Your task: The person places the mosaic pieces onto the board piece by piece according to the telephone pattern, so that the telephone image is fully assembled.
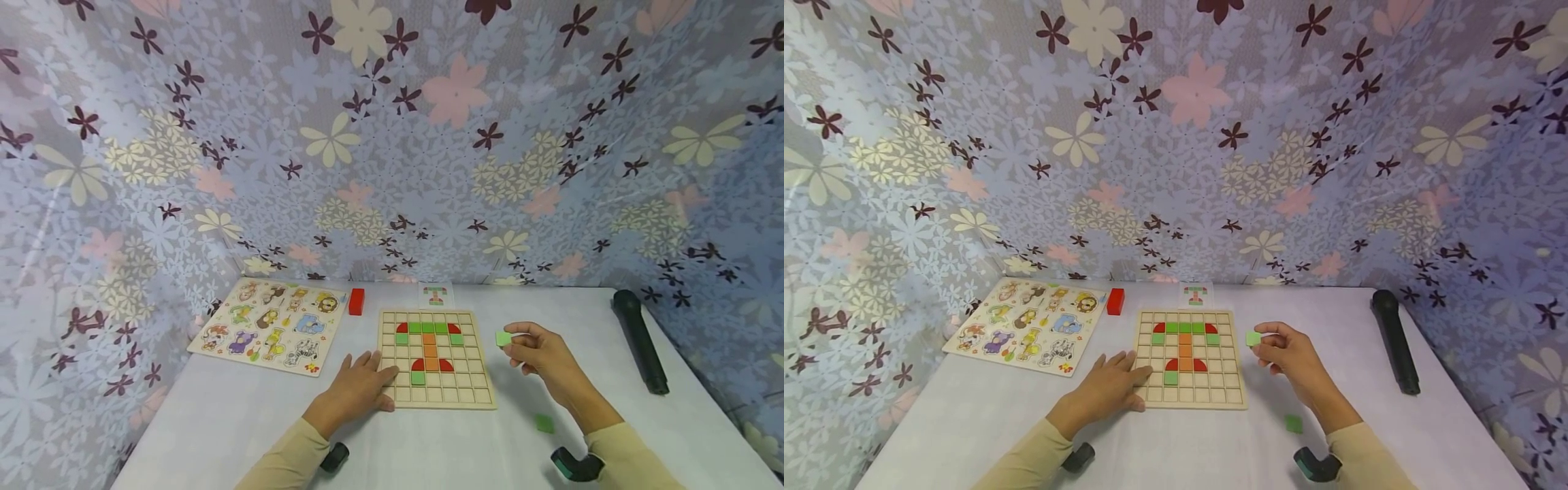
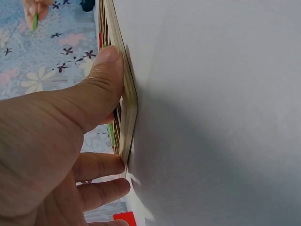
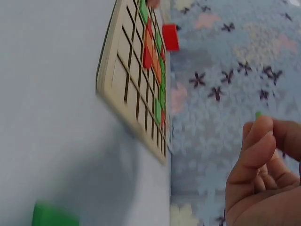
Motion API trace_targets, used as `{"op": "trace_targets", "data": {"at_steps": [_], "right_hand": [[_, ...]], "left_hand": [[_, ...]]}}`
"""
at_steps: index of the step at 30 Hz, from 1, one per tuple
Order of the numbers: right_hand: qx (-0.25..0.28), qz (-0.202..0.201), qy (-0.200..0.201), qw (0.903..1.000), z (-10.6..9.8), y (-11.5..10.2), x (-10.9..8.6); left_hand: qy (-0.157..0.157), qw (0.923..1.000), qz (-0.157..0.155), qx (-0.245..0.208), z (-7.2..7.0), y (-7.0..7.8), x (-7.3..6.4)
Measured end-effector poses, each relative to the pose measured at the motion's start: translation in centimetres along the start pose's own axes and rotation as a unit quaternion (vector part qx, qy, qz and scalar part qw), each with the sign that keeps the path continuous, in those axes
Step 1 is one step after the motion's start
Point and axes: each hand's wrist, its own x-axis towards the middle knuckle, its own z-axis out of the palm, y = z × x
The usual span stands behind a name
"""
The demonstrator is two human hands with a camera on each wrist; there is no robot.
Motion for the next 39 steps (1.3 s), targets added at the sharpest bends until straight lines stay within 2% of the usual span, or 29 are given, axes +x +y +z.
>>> {"op": "trace_targets", "data": {"at_steps": [4,10,17,21,23,29,35,39], "right_hand": [[0.007,0.008,-0.004,0.9999,2.0,-0.4,0.9],[0.027,0.008,-0.032,0.9991,4.8,-0.3,1.8],[0.001,0.024,-0.067,0.9974,8.3,1.2,2.4],[-0.032,0.006,-0.089,0.9955,9.8,2.3,2.6],[-0.068,-0.009,-0.094,0.9932,10.4,2.6,2.6],[-0.187,-0.037,-0.088,0.9777,11.5,2.9,2.0],[-0.233,-0.065,-0.071,0.9676,12.1,3.0,1.9],[-0.241,-0.073,-0.071,0.9652,12.2,3.1,1.9]], "left_hand": [[-0.006,1.0000,-0.002,-0.002,0.1,0.0,0.1],[-0.008,1.0000,-0.003,-0.001,0.2,-0.1,0.2],[-0.007,1.0000,0.002,-0.006,0.2,-0.1,0.0],[-0.001,1.0000,0.003,-0.004,0.2,-0.1,0.0],[0.000,1.0000,0.002,-0.002,0.2,-0.1,0.1],[-0.002,1.0000,0.000,-0.003,0.1,-0.2,0.1],[0.000,1.0000,0.000,-0.001,0.1,-0.1,0.1],[-0.002,1.0000,-0.002,-0.003,0.1,-0.1,0.1]]}}
